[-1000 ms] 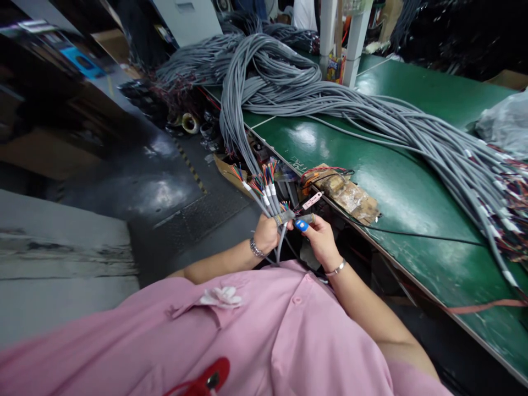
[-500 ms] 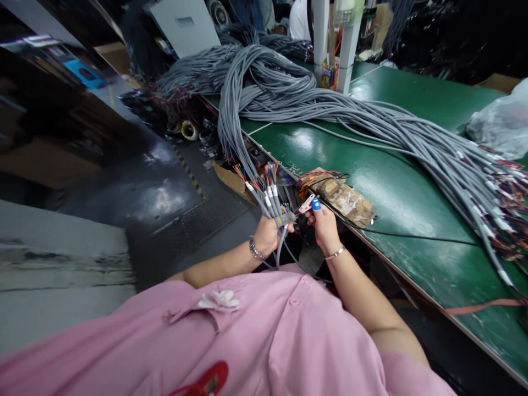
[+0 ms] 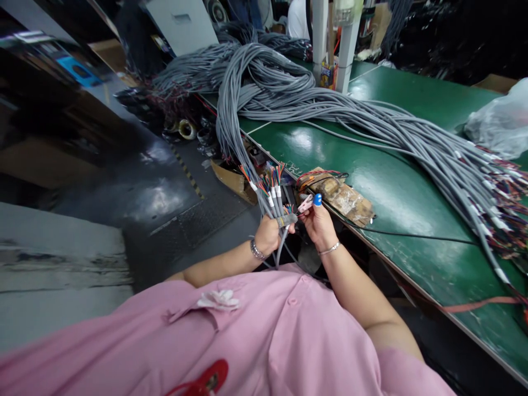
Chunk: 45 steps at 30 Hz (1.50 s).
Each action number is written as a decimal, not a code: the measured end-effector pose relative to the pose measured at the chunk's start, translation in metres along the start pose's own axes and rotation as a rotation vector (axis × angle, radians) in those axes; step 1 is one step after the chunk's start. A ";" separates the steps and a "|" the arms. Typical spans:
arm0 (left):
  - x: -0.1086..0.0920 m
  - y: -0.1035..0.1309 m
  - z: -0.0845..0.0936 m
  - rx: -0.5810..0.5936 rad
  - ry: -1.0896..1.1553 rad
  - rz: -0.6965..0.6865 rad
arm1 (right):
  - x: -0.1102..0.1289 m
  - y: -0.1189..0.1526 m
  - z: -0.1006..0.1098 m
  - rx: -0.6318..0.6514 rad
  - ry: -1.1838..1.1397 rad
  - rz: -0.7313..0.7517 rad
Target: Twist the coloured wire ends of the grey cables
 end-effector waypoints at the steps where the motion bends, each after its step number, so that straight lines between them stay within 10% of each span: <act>1: 0.001 0.000 0.001 -0.004 0.000 0.004 | 0.000 -0.001 0.000 -0.011 -0.010 0.013; 45: -0.011 0.013 0.009 -0.100 0.054 -0.067 | -0.002 0.021 0.000 0.053 0.023 -0.189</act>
Point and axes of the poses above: each hand's wrist, its own y-axis away from the middle knuckle, its own z-axis out of the back of the hand, x = y × z, the point moved 6 cm from there along -y, towards the middle knuckle, and after that the axes turned 3 degrees about x, right-handed, at the moved point
